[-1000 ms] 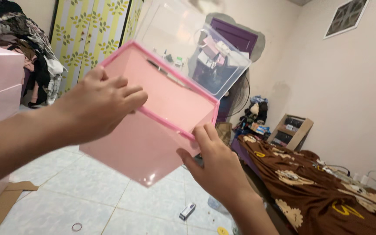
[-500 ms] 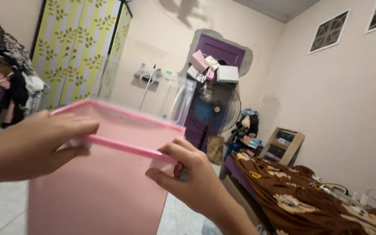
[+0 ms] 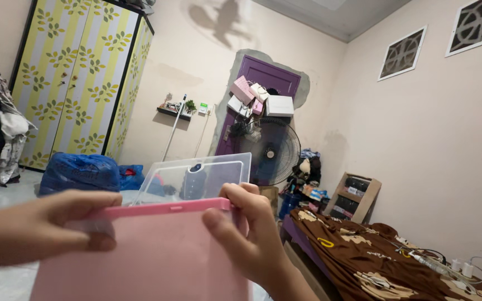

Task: The person assembles a pink plastic drawer by hand, attaching the lid and securing the frame pieces. They repeatedly adjust the frame and lid to ensure a proper fit.

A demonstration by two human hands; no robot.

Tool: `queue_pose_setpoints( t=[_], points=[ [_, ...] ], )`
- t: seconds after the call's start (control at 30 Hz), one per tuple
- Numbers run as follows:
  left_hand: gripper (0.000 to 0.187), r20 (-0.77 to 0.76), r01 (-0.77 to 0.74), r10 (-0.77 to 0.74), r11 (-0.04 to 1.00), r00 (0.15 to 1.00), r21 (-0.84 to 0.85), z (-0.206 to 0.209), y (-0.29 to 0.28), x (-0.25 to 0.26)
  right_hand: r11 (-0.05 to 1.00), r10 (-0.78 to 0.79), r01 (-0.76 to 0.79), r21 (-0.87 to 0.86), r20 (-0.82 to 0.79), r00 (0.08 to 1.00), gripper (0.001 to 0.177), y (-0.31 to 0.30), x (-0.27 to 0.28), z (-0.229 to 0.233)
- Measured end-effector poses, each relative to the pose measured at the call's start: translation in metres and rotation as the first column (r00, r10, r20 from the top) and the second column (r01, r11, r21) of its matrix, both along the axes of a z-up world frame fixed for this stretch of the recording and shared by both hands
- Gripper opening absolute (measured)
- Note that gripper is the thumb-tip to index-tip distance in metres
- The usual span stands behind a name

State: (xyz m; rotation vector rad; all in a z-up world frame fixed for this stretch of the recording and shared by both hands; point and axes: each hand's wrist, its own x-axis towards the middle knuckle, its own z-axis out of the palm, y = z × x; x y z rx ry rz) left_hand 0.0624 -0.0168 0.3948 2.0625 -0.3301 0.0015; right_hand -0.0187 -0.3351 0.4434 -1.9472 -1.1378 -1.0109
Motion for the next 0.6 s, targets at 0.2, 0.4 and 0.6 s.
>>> queue_pose_setpoints(
  t=[0.2, 0.4, 0.6],
  points=[
    [0.066, 0.256, 0.184, -0.124, 0.955, 0.959, -0.230, -0.042, -0.018, 0.002, 0.995, 0.101, -0.100, 0.011, -0.079, 0.992, 0.042, 0.011, 0.040, -0.008],
    [0.037, 0.103, -0.013, 0.017, 0.999, 0.995, -0.045, -0.020, -0.009, -0.036, 0.974, 0.177, -0.137, 0.178, -0.231, 0.957, 0.039, 0.027, 0.040, -0.022],
    [0.044, 0.218, 0.085, -0.093, 0.995, 0.971, 0.045, -0.004, -0.033, -0.069, 0.989, 0.148, -0.145, 0.040, -0.078, 0.986, 0.038, 0.062, 0.036, -0.039]
  ],
)
